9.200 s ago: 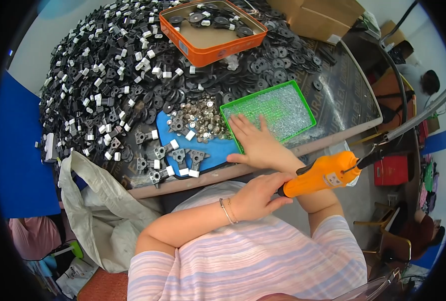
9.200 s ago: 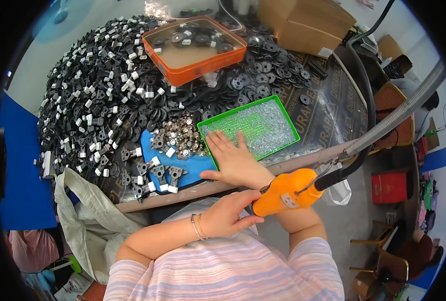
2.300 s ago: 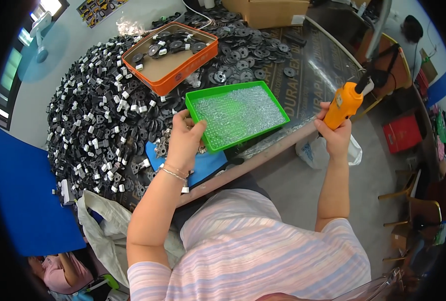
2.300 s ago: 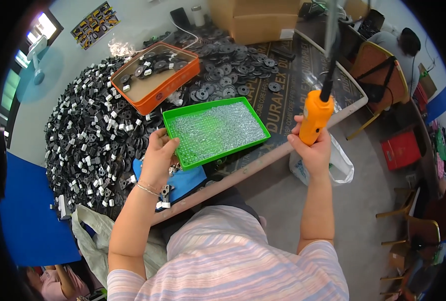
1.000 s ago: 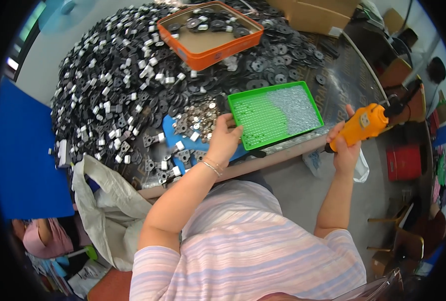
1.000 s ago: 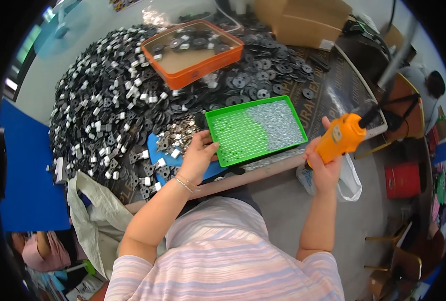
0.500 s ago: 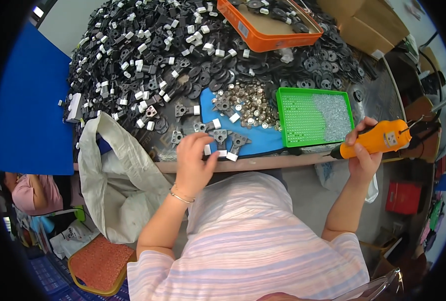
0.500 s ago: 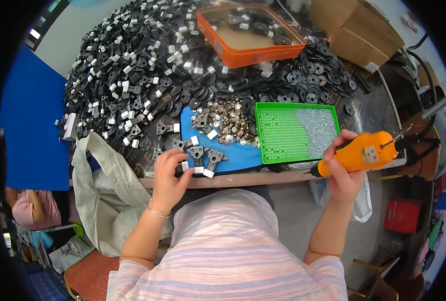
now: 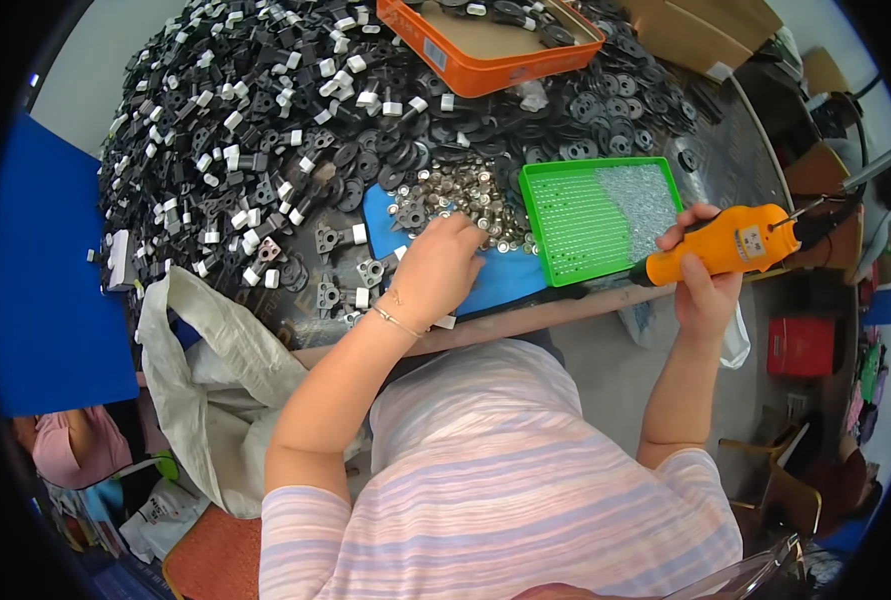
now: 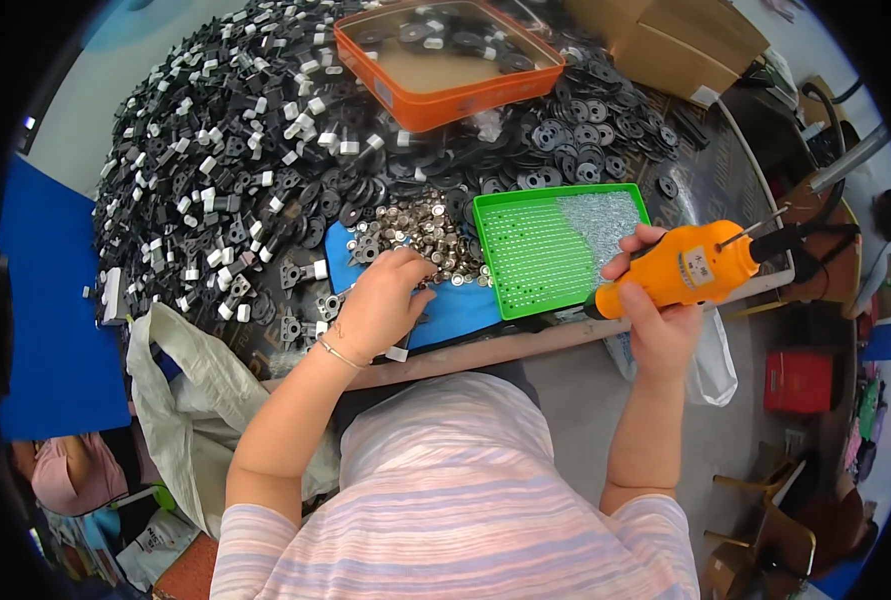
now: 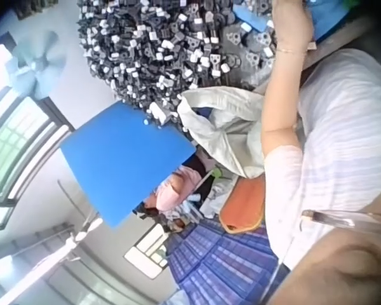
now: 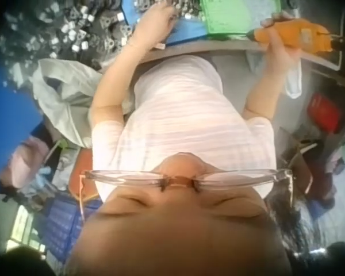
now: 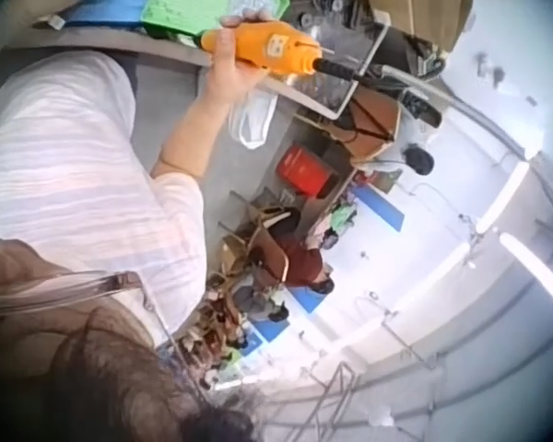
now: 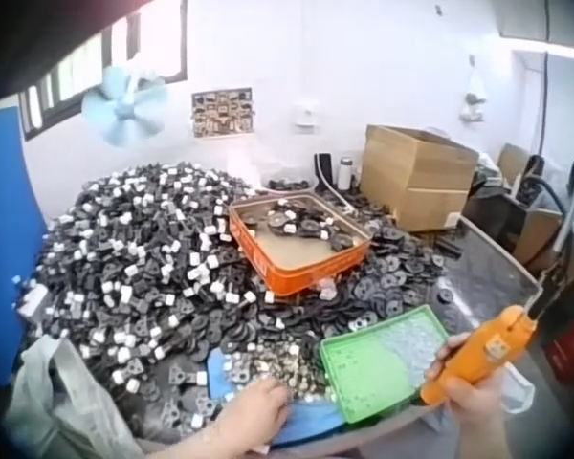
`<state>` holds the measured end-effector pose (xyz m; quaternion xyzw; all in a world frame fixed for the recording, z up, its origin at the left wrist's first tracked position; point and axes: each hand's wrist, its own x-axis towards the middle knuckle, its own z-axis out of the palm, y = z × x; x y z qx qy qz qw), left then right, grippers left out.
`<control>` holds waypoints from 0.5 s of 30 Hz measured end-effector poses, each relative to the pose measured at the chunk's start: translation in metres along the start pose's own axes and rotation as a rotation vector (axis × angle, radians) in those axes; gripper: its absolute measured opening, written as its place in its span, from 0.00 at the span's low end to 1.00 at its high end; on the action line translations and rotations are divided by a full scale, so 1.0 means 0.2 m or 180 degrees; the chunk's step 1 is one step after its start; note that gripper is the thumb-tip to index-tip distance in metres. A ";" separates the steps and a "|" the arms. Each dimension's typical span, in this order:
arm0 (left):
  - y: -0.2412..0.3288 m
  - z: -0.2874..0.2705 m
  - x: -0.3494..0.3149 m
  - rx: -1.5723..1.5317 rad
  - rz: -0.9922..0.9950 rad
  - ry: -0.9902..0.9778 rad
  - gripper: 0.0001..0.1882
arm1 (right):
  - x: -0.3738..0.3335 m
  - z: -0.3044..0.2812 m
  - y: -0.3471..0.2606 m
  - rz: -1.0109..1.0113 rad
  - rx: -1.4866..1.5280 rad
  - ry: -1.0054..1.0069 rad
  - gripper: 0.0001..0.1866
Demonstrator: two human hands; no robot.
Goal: Assembling small mechanical components using an electric screwdriver at a factory workbench.
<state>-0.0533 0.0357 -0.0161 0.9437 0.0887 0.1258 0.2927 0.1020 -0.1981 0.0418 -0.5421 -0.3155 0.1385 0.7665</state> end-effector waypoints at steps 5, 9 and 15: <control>0.07 0.09 0.12 0.0063 0.0346 -0.0209 0.09 | 0.00 -0.07 0.02 -0.0044 -0.0296 -0.0020 0.28; 0.08 0.16 0.18 0.0753 0.0726 -0.0145 0.06 | 0.01 -0.10 0.02 -0.0139 -0.0189 0.0180 0.29; 0.06 0.18 0.19 0.0906 0.0706 -0.0187 0.10 | 0.01 -0.14 0.02 -0.0133 -0.0190 0.0285 0.31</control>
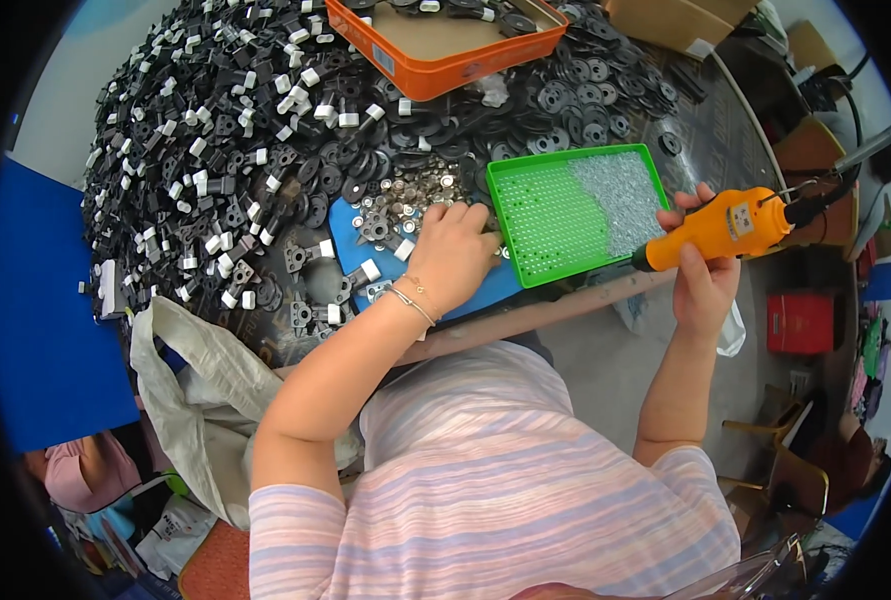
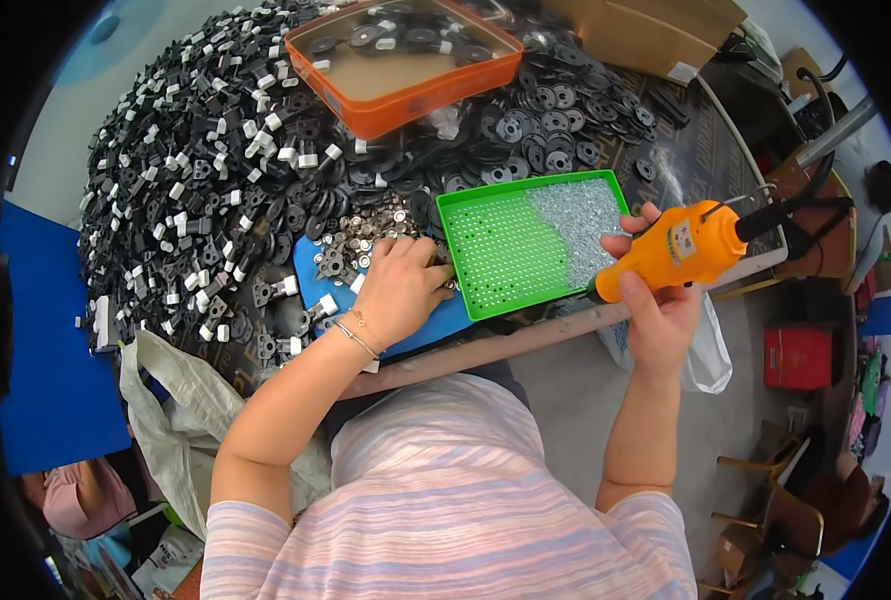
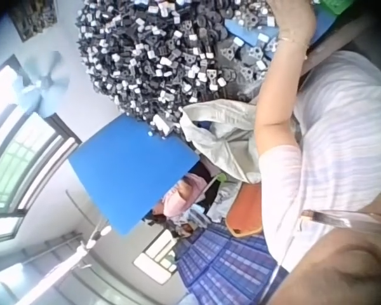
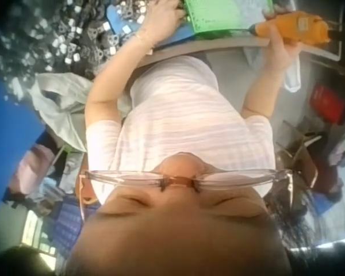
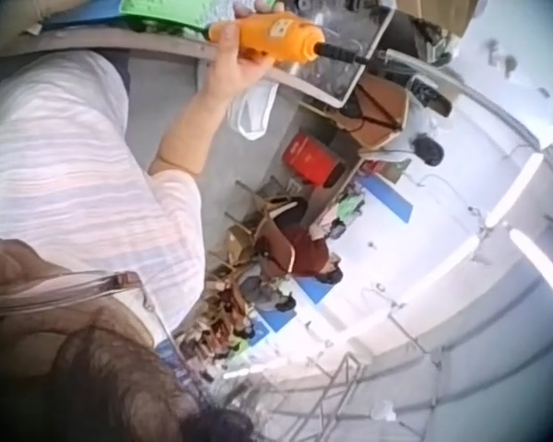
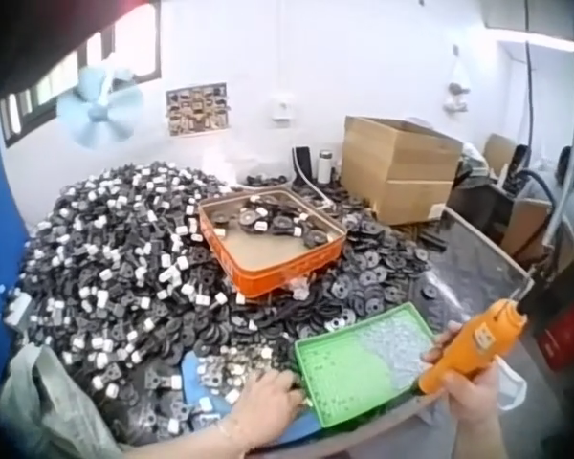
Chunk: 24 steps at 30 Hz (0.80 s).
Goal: Assembling small mechanical components using an electric screwdriver at a factory workbench.
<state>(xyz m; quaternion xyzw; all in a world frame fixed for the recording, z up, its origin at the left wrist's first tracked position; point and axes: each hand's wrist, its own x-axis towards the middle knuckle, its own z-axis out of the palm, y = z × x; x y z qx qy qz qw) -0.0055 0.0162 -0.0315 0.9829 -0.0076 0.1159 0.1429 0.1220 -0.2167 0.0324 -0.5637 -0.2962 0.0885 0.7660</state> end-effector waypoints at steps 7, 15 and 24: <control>0.01 0.05 0.05 -0.0060 -0.0158 0.0443 0.06 | 0.00 -0.03 0.00 0.0023 -0.0049 0.0000 0.30; 0.01 0.00 0.02 -0.0271 -0.0405 0.0776 0.02 | 0.02 -0.03 -0.02 0.0066 0.0035 0.0144 0.29; 0.10 -0.20 -0.33 -0.5344 -0.2337 0.0475 0.01 | 0.01 0.00 0.04 -0.0611 -0.0941 0.0568 0.33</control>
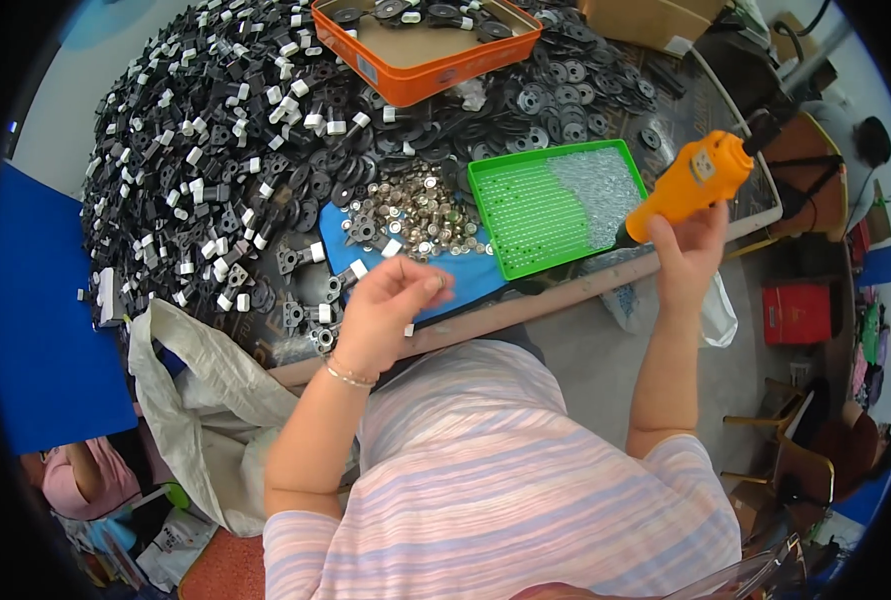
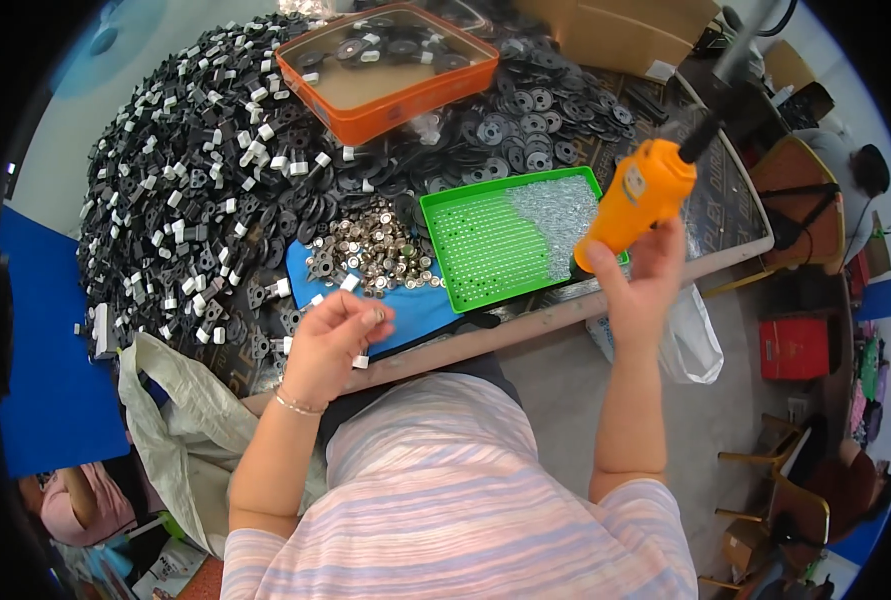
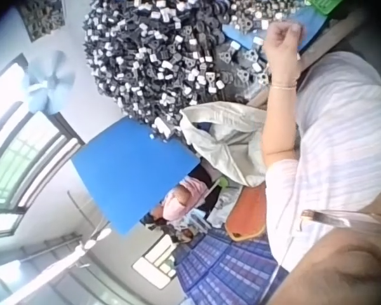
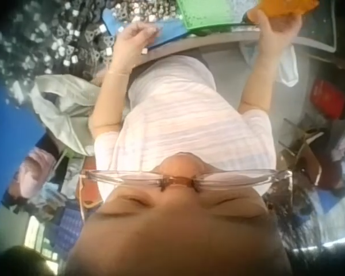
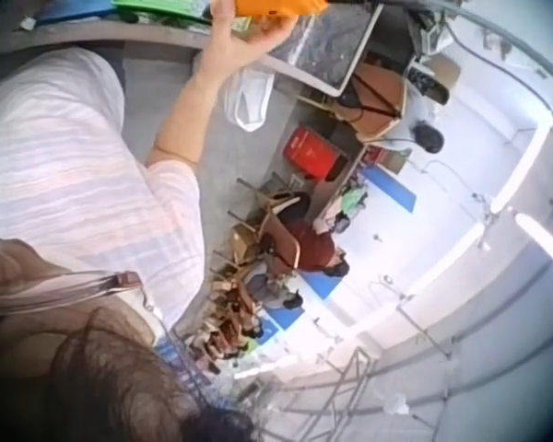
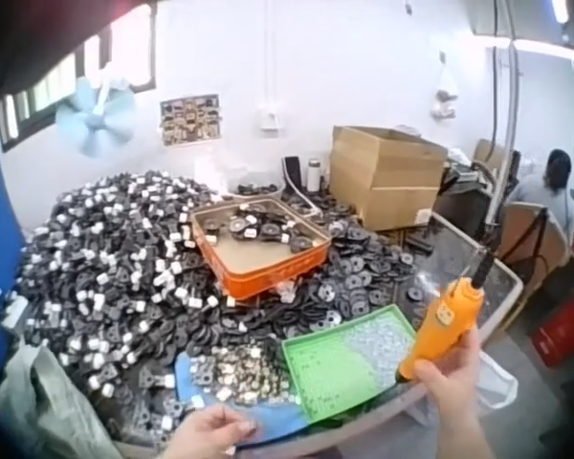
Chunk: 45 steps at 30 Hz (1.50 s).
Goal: Assembling small mechanical components using an electric screwdriver at a factory workbench.
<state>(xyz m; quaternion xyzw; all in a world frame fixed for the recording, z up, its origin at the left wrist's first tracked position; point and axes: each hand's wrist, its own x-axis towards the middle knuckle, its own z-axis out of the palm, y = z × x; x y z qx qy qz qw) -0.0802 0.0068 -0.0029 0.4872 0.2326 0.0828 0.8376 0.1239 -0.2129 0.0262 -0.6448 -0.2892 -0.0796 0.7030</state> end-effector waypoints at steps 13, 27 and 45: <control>-0.18 -0.07 -0.26 -0.1932 -0.0192 -0.0520 0.01 | -0.43 0.60 -0.18 -0.0819 -0.0370 -0.2508 0.17; -0.26 -0.19 -0.36 -0.2303 -0.0173 -0.0042 0.01 | -0.45 0.71 -0.10 0.0525 -0.0069 -0.2860 0.12; -0.28 -0.24 -0.37 -0.2254 -0.0083 0.0289 0.01 | -0.41 0.75 0.00 -0.0733 -0.1743 -0.3007 0.12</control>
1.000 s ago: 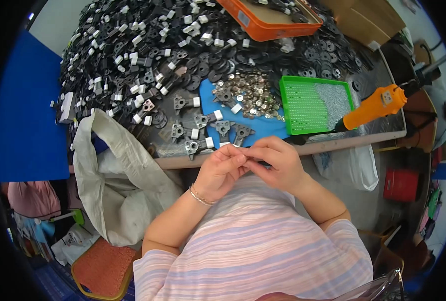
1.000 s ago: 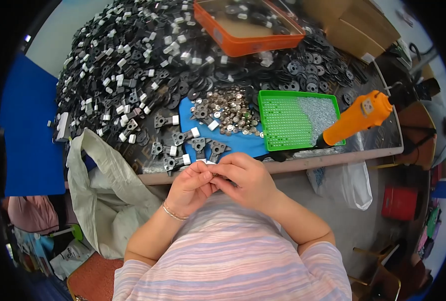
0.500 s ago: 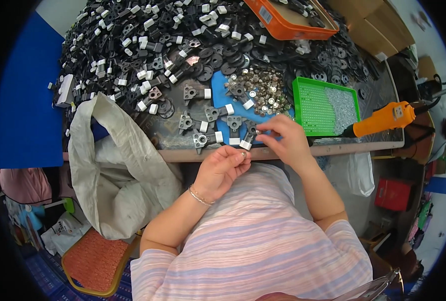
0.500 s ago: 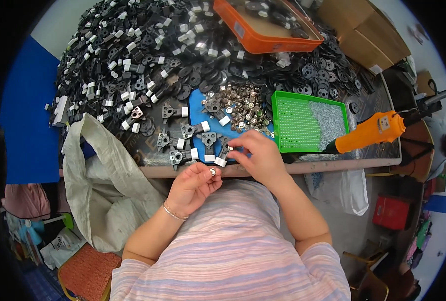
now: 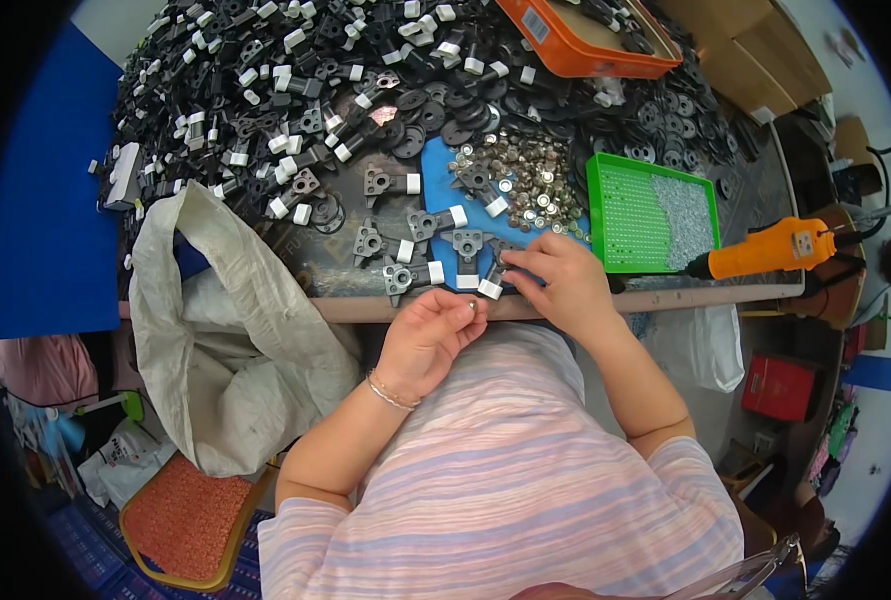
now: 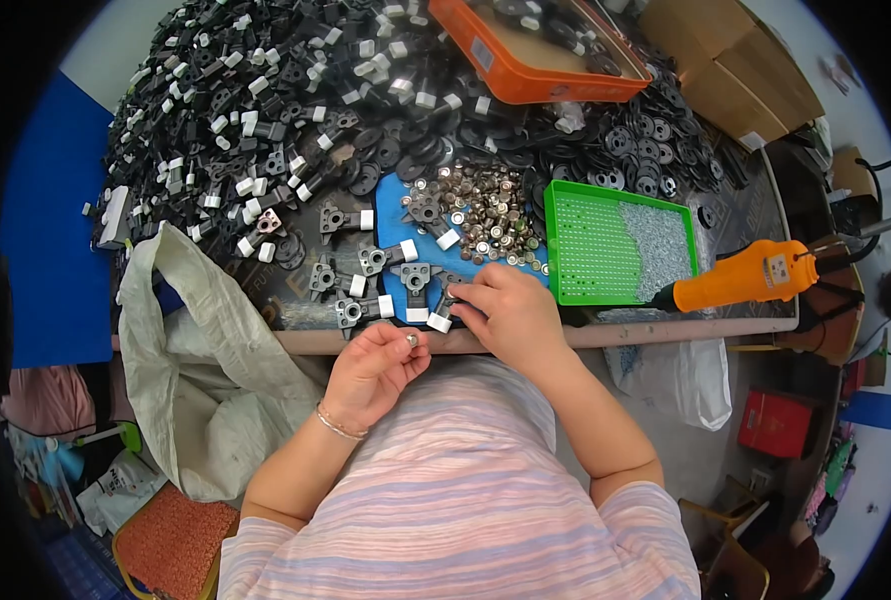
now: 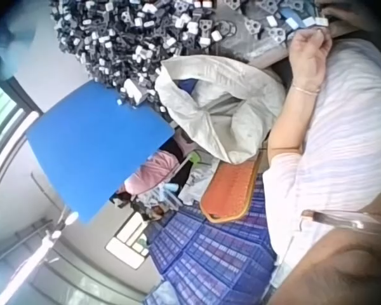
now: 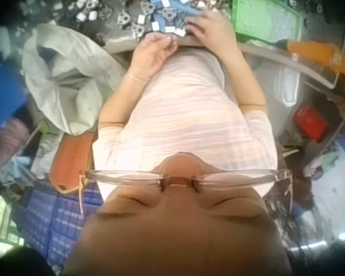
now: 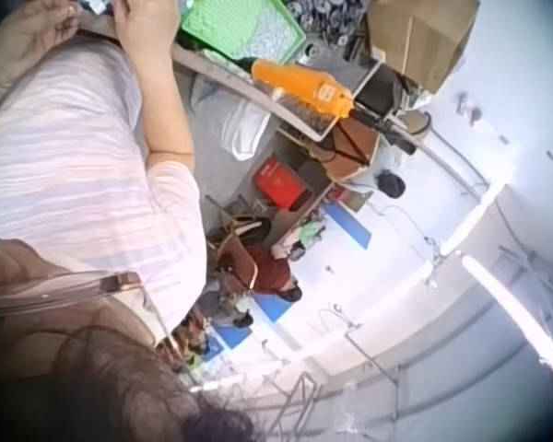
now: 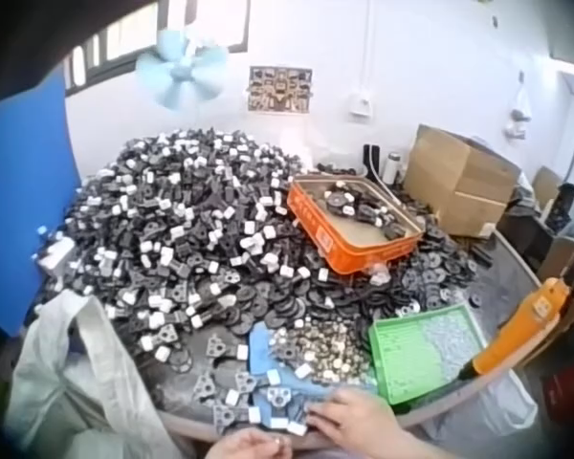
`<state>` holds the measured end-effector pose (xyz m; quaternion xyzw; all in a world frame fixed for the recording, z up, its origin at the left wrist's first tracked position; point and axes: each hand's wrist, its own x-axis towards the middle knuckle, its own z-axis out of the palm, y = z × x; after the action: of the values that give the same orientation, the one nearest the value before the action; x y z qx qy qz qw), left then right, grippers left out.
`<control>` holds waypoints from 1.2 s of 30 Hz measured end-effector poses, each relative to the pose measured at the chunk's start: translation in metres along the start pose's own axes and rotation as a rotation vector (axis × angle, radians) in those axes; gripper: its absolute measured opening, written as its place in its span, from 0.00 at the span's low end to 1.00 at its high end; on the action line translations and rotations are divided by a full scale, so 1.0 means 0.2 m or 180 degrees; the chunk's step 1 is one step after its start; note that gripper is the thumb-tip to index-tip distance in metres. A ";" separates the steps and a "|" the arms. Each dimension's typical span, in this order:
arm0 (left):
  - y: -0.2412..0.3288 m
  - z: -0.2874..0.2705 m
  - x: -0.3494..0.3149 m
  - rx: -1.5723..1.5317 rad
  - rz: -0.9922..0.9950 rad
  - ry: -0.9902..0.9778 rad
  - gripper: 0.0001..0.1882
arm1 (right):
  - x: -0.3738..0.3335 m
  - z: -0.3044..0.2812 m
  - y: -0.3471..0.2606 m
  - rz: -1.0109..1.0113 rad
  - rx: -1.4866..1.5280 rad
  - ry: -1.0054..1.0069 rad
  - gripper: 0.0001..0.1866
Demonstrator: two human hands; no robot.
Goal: Assembling small mechanical components using an electric screwdriver at a factory workbench.
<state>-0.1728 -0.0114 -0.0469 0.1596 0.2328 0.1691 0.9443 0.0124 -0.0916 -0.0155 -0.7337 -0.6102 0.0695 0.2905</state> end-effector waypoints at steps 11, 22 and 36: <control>-0.01 0.00 0.02 -0.0073 0.0046 -0.0101 0.02 | 0.03 -0.03 -0.11 -0.0317 0.1481 -0.0375 0.17; 0.01 -0.02 0.01 -0.0345 0.0125 -0.0048 0.01 | 0.09 0.01 -0.08 -0.0023 0.1637 -0.0285 0.13; 0.02 -0.05 0.00 -0.0383 0.0208 0.0085 0.02 | 0.17 0.07 -0.07 -0.0390 0.0077 -0.0290 0.11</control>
<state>-0.1792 -0.0056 -0.0526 0.1078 0.2294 0.2156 0.9430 0.0023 -0.0544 -0.0109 -0.6875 -0.6657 0.0923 0.2751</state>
